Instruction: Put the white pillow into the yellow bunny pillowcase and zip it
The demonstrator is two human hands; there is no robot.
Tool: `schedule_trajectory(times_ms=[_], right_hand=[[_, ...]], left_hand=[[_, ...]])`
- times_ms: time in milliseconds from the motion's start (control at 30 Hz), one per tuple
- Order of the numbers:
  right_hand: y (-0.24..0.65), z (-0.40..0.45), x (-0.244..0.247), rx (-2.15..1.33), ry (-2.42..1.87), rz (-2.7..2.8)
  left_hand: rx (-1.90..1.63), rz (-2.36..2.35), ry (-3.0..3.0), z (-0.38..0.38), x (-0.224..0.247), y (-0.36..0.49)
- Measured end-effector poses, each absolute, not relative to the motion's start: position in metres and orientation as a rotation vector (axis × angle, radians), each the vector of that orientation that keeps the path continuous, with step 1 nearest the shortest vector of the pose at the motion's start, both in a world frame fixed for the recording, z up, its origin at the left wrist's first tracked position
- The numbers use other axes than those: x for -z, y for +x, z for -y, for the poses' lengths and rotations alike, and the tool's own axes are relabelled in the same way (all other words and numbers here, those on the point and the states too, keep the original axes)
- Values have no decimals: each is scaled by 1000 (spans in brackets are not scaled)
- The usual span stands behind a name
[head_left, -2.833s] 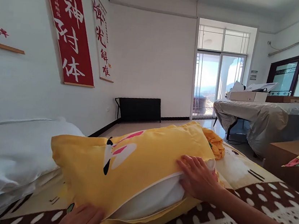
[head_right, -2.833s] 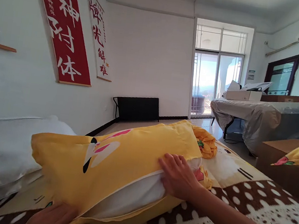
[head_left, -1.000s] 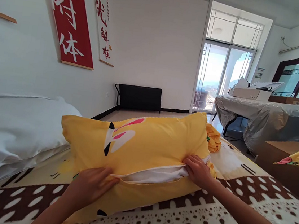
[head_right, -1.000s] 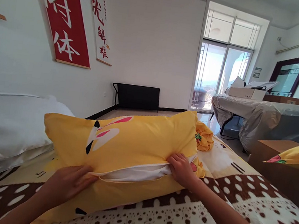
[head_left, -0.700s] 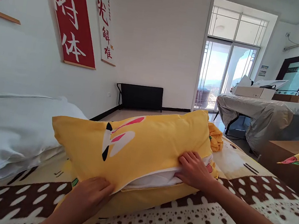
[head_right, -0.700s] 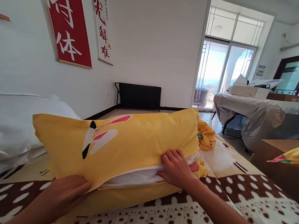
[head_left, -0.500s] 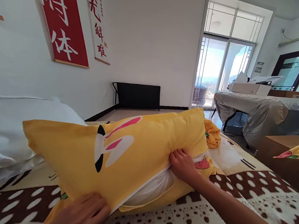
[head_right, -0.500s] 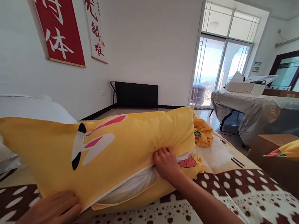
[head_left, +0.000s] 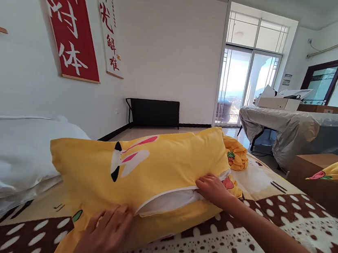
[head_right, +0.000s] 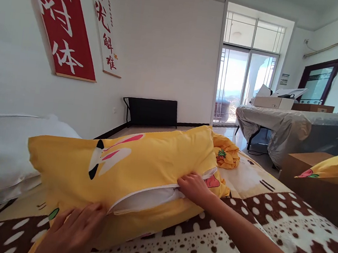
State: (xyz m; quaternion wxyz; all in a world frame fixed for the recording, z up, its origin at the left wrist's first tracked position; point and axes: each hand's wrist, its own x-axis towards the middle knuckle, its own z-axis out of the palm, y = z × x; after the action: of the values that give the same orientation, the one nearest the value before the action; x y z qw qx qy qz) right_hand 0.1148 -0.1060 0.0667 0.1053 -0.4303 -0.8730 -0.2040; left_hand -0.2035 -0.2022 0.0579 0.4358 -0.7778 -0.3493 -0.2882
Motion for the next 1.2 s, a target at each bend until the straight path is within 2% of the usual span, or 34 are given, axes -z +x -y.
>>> schedule_trajectory(times_ms=[133, 200, 333, 467, 633, 833, 967, 1133, 1200], right_hand=[[126, 118, -86, 555, -1202, 2659], [127, 121, -93, 574, -1223, 2729], [132, 131, -109, 586, -1262, 2823], [142, 149, -124, 676, -1411, 2783], [136, 149, -93, 678, -1382, 2900], [125, 113, -42, 598, -1390, 2882], [127, 99, -36, 564, -1382, 2846], [134, 105, -32, 514, -1364, 2804], [134, 110, -30, 513, -1365, 2802]], left_hand=[[839, 563, -2069, 204, -40, -141], [763, 491, -2168, 201, -31, -104], [642, 838, -2232, 174, -25, -57], [653, 1242, -2373, 135, -27, -56], [678, 1417, -2406, 100, -27, -63], [669, 1225, -2443, 105, -33, -70], [623, 1093, -2370, 128, -30, -86], [707, 546, -2165, 152, -23, -121], [739, 554, -2147, 160, -25, -132]])
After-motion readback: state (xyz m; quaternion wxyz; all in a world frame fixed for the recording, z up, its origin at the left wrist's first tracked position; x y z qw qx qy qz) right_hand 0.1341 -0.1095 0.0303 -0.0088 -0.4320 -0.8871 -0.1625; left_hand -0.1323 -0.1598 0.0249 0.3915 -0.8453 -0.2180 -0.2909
